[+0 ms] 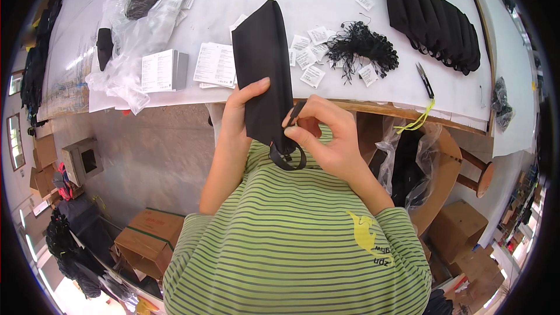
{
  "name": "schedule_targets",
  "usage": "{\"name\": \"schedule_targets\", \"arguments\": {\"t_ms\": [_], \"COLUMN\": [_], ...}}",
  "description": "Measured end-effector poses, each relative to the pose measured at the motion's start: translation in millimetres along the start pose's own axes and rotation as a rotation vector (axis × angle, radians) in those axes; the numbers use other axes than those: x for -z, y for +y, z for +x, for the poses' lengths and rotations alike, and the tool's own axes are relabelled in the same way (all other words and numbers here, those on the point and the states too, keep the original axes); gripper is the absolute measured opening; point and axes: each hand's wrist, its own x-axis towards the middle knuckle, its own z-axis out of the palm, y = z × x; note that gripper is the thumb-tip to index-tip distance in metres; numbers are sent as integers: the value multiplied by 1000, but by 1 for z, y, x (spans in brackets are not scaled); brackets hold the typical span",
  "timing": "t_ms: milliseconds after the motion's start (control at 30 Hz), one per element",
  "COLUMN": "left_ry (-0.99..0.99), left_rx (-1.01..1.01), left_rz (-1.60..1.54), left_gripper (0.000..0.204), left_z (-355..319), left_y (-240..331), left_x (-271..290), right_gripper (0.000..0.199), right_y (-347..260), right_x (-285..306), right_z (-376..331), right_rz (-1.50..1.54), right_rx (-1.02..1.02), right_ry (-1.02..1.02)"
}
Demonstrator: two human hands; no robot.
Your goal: Assembling and tagging small black gear pouches by attaching labels and elastic loops.
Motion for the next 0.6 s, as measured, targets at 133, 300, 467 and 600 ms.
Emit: {"name": "schedule_targets", "arguments": {"t_ms": [133,300,467,600], "left_ry": [-11,-24,90,-1], "left_rx": [-23,-83,-114,-187], "left_rz": [76,1,-60,-248], "left_gripper": [18,16,26,34], "left_z": [-4,0,-1,-3], "left_y": [1,7,7,-6], "left_x": [-4,0,1,-11], "right_gripper": [12,13,19,32], "right_y": [-5,-8,-8,10], "right_x": [-2,-1,4,-1], "right_z": [5,-1,-3,-13], "right_rz": [-12,-75,-271,-433], "right_rx": [6,30,174,476], "right_ry": [43,-90,258,248]}}
